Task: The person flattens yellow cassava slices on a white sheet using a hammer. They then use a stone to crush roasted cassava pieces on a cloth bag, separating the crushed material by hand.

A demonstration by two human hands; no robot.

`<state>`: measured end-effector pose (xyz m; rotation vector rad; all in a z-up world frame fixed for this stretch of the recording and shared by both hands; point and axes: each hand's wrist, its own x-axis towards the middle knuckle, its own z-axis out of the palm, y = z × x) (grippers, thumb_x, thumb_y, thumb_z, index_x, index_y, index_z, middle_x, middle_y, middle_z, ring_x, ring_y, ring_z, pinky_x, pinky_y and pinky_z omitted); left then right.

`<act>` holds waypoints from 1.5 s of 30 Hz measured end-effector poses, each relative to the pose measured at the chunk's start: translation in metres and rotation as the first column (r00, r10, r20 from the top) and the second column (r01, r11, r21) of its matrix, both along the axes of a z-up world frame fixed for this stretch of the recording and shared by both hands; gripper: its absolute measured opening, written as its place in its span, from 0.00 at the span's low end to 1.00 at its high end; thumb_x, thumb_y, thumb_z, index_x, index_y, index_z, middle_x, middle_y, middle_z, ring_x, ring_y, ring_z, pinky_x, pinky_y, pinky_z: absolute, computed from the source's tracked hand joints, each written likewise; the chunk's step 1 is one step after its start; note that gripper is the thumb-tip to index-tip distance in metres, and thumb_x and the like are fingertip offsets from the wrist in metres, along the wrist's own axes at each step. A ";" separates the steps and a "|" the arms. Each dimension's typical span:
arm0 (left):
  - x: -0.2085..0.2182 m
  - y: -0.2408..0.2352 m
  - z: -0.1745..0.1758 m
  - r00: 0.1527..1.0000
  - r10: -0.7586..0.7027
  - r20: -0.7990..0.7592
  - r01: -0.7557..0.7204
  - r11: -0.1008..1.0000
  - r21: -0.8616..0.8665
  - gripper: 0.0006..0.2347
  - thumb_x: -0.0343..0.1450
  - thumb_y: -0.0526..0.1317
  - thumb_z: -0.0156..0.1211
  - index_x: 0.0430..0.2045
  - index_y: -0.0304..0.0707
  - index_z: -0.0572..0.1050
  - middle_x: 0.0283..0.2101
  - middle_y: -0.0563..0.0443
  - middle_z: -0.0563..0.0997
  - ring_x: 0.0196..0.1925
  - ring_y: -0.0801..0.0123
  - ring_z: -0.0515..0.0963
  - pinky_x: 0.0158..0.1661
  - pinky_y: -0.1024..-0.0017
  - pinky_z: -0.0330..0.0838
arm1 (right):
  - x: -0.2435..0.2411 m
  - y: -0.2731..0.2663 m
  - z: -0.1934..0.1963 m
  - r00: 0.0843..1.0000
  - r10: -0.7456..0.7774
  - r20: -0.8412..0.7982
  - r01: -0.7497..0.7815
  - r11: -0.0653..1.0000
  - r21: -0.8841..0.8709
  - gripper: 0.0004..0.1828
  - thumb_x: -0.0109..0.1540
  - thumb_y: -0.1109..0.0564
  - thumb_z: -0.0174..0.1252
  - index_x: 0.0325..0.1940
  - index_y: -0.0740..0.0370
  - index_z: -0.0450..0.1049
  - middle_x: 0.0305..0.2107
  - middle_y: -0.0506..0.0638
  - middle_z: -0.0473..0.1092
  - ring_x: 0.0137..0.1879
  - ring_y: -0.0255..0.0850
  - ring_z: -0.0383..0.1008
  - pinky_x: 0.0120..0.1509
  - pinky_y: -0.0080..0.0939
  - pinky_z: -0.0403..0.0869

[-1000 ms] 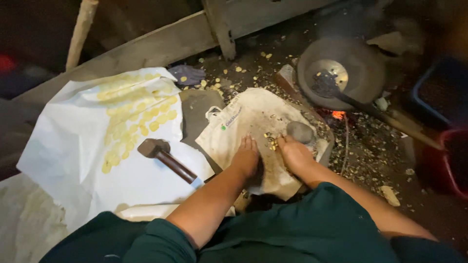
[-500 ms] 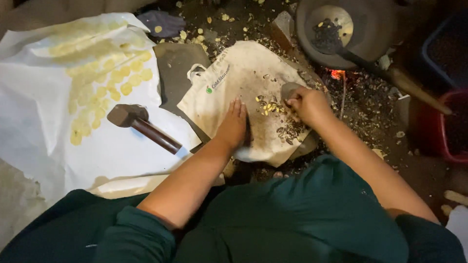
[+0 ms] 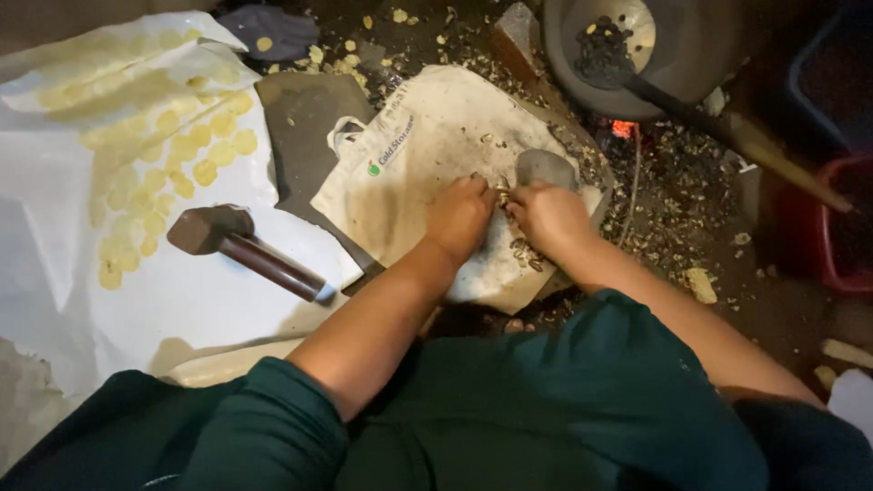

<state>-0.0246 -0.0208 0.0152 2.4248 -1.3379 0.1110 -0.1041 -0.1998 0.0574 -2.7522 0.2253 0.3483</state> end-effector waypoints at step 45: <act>0.015 0.021 0.027 -0.336 -0.191 -0.922 -0.742 0.657 0.134 0.10 0.71 0.46 0.55 0.39 0.43 0.76 0.33 0.52 0.79 0.32 0.73 0.81 0.35 0.83 0.80 | 0.008 0.007 -0.007 0.976 -0.220 0.003 0.186 0.833 0.522 0.14 0.58 0.56 0.62 0.47 0.48 0.81 0.31 0.53 0.78 0.40 0.50 0.81 0.46 0.50 0.78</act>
